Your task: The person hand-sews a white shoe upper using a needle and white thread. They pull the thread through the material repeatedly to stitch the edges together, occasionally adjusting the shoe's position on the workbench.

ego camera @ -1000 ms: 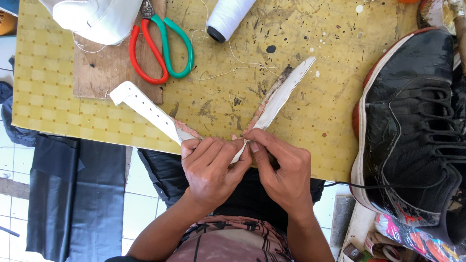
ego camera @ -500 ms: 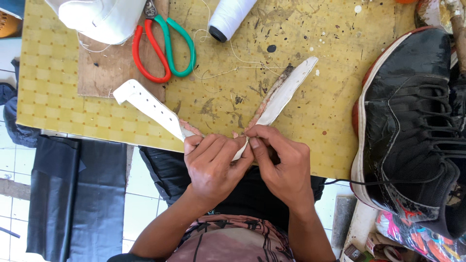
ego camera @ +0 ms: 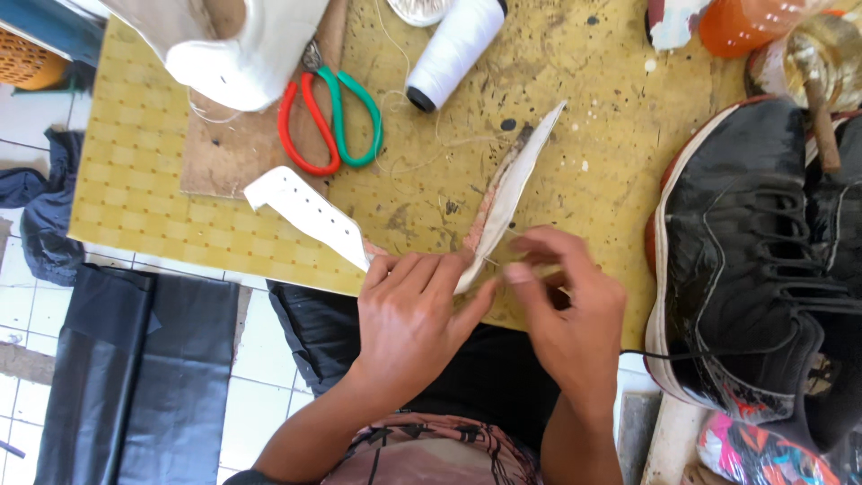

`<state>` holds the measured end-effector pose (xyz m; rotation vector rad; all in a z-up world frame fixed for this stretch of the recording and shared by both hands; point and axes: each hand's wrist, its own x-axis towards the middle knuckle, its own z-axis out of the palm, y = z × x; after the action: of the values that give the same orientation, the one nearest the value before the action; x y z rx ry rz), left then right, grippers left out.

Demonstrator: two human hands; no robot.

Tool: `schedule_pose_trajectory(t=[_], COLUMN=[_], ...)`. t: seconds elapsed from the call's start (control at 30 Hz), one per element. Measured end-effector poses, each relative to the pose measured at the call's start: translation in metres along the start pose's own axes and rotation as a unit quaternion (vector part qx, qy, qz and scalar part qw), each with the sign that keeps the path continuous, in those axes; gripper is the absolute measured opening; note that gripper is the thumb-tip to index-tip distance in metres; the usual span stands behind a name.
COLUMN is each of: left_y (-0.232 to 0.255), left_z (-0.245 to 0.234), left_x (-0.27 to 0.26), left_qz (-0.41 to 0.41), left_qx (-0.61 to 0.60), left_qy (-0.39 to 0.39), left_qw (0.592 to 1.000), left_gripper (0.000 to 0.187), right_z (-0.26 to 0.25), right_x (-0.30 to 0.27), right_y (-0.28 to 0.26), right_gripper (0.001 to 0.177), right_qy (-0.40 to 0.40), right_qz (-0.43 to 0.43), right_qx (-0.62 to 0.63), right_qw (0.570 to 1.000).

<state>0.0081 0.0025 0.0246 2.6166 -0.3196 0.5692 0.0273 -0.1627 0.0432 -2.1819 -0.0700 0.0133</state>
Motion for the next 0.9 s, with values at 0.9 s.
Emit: schedule_pose_trajectory(t=[0.9], left_y=[-0.106], left_z=[0.049], left_x=[0.193], left_qz=[-0.016], left_qx=[-0.020], left_qy=[-0.249], left_qw=[0.968], left_gripper=[0.070], right_z=[0.022], right_x=[-0.022], right_y=[0.056], right_gripper=[0.023], right_qy=[0.266], right_qz=[-0.121], right_qx=[0.077], right_qw=[0.953])
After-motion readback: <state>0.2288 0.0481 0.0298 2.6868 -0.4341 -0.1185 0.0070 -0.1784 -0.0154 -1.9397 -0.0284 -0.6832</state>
